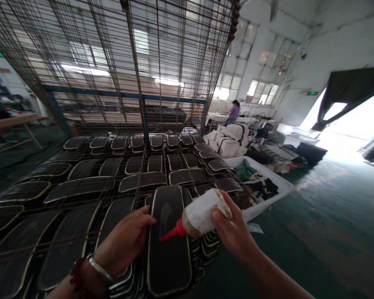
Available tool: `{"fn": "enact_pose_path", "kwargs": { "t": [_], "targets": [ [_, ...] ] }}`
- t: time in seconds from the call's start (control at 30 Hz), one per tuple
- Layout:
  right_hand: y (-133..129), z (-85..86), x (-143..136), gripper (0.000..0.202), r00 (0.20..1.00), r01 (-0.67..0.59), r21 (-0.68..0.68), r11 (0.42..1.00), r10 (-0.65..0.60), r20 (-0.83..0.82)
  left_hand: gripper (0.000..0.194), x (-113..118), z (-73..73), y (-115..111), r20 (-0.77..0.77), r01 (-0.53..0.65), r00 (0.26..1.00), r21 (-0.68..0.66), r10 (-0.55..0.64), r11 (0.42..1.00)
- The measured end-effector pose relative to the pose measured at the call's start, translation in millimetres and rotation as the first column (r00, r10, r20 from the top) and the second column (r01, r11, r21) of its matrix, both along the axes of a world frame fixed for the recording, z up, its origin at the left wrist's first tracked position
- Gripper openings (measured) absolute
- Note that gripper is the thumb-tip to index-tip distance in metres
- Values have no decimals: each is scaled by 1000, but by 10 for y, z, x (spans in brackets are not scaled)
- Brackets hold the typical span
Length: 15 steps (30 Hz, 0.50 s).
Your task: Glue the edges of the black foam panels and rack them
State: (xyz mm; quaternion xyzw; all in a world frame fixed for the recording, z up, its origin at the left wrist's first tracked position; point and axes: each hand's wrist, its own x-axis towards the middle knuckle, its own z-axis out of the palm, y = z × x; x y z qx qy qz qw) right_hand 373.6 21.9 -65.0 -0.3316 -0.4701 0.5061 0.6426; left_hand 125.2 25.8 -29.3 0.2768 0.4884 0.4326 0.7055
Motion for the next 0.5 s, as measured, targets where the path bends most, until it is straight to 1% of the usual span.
{"fn": "enact_pose_path", "kwargs": {
  "t": [0.03,0.1,0.17,0.23,0.3,0.33,0.37,0.4,0.47,0.5],
  "targets": [
    [-20,15,40,56,999,-37,-3,999,37,22,38,-9,1,4,-2,8,1000,1,-8,1000],
    [-23,102,121,55,997,-47,25,999,45,55,37,-17,16,4,3,38,999,0,-38,999],
    [5,235,186,54,995,12,123,992,-25,102,37,-11,37,-7,14,67,998,2,-67,998],
    [19,352,217,51,977,65,255,965,-113,180,37,0,55,-21,28,94,995,9,-95,995],
    [-12,386,206,49,958,53,338,940,-143,247,37,10,65,-26,45,116,992,20,-117,993],
    [-44,360,185,48,960,32,334,942,-122,250,37,13,66,-25,50,121,991,25,-122,992],
    [-82,308,157,50,972,0,296,955,-70,225,37,14,65,-20,43,113,993,23,-114,993],
    [-119,237,124,52,986,-27,226,974,-11,165,36,13,61,-12,25,91,995,18,-91,996],
    [-167,80,68,54,997,-71,8,997,71,-43,35,2,43,6,-16,32,999,2,-32,999],
    [-171,19,57,53,981,-96,-127,987,72,-178,34,-8,29,15,-27,4,1000,1,-4,1000]
  ]
}}
